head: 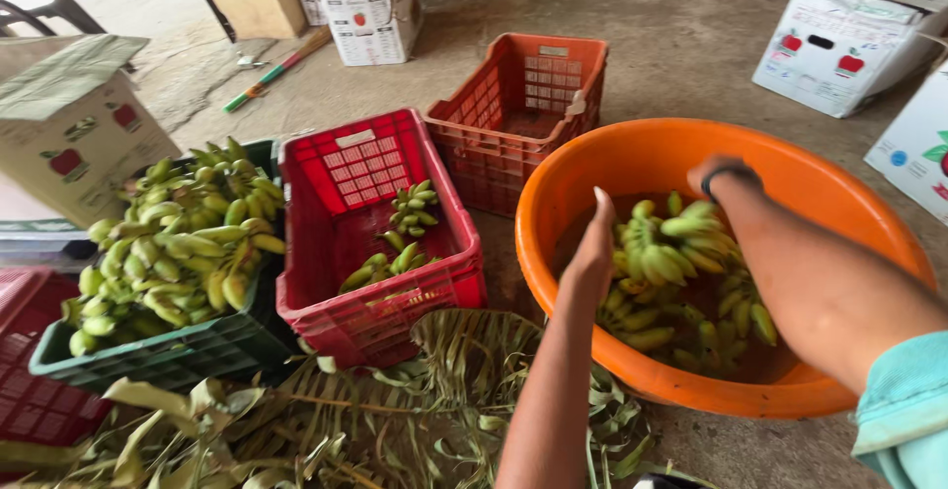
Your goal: The person picks up bunches of green bananas from a large pile on the floor, removes them from their stems, and places them into a red plastic crate. The person also moves bananas from the crate into an orange basin filled with water.
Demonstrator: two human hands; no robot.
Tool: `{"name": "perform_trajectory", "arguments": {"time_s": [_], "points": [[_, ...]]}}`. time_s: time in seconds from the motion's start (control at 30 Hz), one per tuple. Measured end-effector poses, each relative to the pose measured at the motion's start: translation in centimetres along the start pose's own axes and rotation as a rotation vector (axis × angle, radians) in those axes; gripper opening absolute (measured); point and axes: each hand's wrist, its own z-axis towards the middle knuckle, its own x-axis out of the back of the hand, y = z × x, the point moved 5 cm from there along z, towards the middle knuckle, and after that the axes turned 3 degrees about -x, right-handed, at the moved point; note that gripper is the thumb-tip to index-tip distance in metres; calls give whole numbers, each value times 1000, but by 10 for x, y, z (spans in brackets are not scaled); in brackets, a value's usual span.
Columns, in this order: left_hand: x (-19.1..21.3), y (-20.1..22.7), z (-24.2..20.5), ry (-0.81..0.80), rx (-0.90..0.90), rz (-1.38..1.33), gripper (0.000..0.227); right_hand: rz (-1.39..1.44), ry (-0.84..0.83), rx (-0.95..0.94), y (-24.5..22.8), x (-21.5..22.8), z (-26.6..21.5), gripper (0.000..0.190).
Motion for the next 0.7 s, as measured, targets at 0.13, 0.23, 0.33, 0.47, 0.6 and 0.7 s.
{"name": "perform_trajectory", "arguments": {"time_s": [0.13,0.23,0.33,0.47,0.6,0.7], "points": [[36,43,-9,158,-92,-7,118,-78,127,139,-87,73,-18,35],[73,87,-15,214,-187,-119,121,29,37,334,-175,104,-55,51],[130,140,-46,258,-325,-171,126,115,-50,604,-284,113,-107,41],[239,217,-172,379,-467,107,128,595,-407,784,-431,102,-226,28],[351,254,-357,879,-452,144,126,784,-870,1037,-555,81,-391,30],[405,240,-492,1119,-460,201,127,735,-1191,1125,-612,53,-524,31]]}}
